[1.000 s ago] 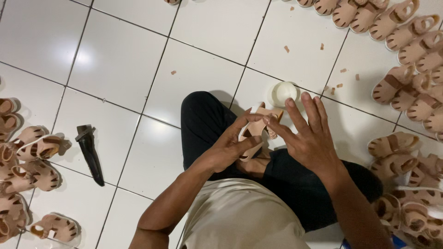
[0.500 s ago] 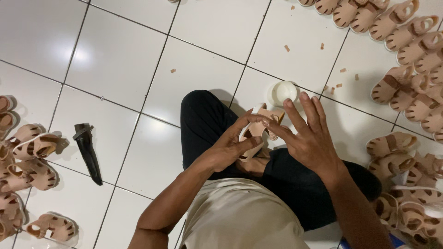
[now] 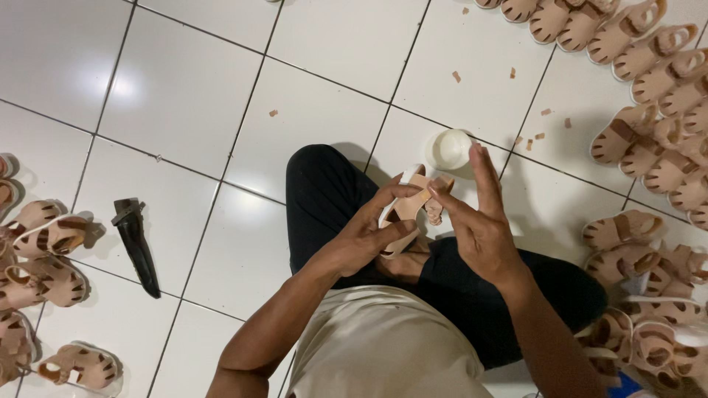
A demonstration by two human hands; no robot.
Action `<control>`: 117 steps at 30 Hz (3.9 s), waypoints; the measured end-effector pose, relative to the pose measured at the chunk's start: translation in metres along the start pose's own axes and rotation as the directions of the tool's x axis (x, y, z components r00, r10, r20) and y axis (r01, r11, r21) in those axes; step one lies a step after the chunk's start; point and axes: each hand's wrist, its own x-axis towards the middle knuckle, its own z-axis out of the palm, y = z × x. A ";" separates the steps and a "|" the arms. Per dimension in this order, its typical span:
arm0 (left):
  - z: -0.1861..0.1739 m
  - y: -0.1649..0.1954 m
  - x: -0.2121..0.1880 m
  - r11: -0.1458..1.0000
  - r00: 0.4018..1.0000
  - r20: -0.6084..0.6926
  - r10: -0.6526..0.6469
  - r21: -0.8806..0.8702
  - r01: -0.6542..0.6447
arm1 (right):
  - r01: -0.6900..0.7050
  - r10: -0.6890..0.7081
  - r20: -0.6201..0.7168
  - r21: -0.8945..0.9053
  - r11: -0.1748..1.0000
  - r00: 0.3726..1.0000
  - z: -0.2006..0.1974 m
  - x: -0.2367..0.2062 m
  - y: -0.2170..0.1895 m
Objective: The person sits on the floor and assembles small beige shoes by attaching white soles to the uppers. They repeatedly pick up a shoe, apply adhesive from a small container, press the sole onto the upper, and place the finished shoe in a row on the floor.
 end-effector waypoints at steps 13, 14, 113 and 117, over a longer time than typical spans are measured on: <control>0.017 0.012 0.011 0.981 0.983 -0.153 0.099 -0.152 -0.122 | -0.246 0.338 -0.183 0.395 0.885 0.923 0.018 -0.002 -0.027; 0.018 0.011 0.013 0.984 0.980 -0.159 0.122 -0.109 -0.141 | -0.230 0.329 -0.194 0.406 0.885 0.924 0.017 -0.001 -0.026; -0.052 0.017 0.050 0.979 0.931 -0.361 -0.057 -0.201 -0.018 | 0.199 -0.184 0.078 -0.306 0.931 0.980 0.029 -0.004 0.007; -0.059 0.014 0.048 0.974 0.929 -0.364 -0.062 -0.227 -0.024 | -0.180 0.190 0.029 -0.216 0.960 0.981 0.038 -0.015 0.052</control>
